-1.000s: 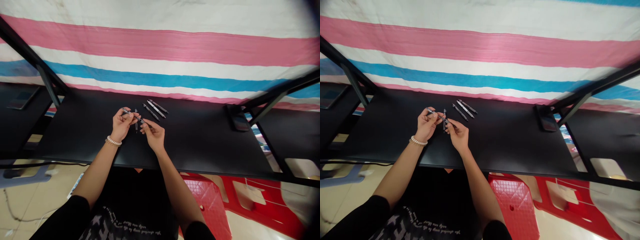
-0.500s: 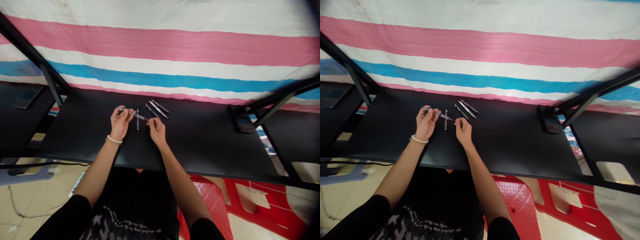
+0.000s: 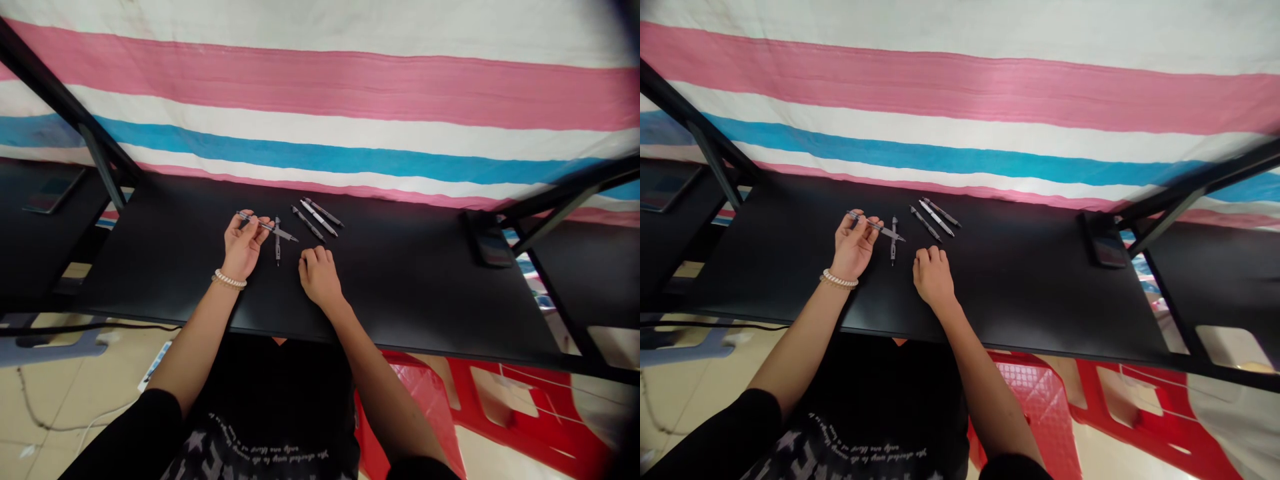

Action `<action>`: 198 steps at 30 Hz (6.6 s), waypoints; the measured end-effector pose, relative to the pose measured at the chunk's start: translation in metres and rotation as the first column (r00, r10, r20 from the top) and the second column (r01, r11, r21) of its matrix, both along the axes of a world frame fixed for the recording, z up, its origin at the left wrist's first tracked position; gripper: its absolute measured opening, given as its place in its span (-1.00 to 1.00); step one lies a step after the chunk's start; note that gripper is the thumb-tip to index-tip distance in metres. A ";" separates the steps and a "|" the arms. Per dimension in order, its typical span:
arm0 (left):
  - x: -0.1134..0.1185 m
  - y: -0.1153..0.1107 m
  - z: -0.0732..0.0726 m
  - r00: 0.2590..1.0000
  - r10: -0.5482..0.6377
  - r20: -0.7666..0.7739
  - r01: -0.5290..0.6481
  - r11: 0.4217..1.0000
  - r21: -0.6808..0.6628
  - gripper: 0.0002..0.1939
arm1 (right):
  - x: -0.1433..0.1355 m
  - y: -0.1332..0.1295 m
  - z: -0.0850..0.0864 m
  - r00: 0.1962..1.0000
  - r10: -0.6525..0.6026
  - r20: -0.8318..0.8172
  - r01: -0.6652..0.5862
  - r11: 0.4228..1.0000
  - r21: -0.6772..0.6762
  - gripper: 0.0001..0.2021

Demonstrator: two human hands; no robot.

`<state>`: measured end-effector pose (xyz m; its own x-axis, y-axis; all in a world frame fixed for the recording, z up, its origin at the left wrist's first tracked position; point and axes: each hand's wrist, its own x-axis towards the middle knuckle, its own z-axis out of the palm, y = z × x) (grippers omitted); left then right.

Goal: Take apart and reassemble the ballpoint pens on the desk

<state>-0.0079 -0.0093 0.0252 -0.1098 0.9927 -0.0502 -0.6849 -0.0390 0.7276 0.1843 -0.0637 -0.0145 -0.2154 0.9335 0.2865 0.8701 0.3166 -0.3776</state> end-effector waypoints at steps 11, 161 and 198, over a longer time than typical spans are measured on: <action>0.000 -0.001 0.001 1.000 0.007 -0.015 -0.007 1.000 -0.027 -0.63 | 0.005 0.003 0.002 0.985 0.020 -0.174 -0.026 0.999 -0.035 -0.88; 0.010 0.004 -0.013 0.992 0.030 -0.121 -0.038 0.997 -0.063 -0.59 | -0.021 0.045 0.024 0.452 -0.172 -0.875 -0.156 0.951 -0.267 -0.47; -0.013 -0.007 0.017 0.958 -0.061 0.281 0.094 0.990 -0.105 -0.35 | -0.022 0.040 0.023 0.637 -0.093 -0.765 -0.039 0.987 -0.153 -0.55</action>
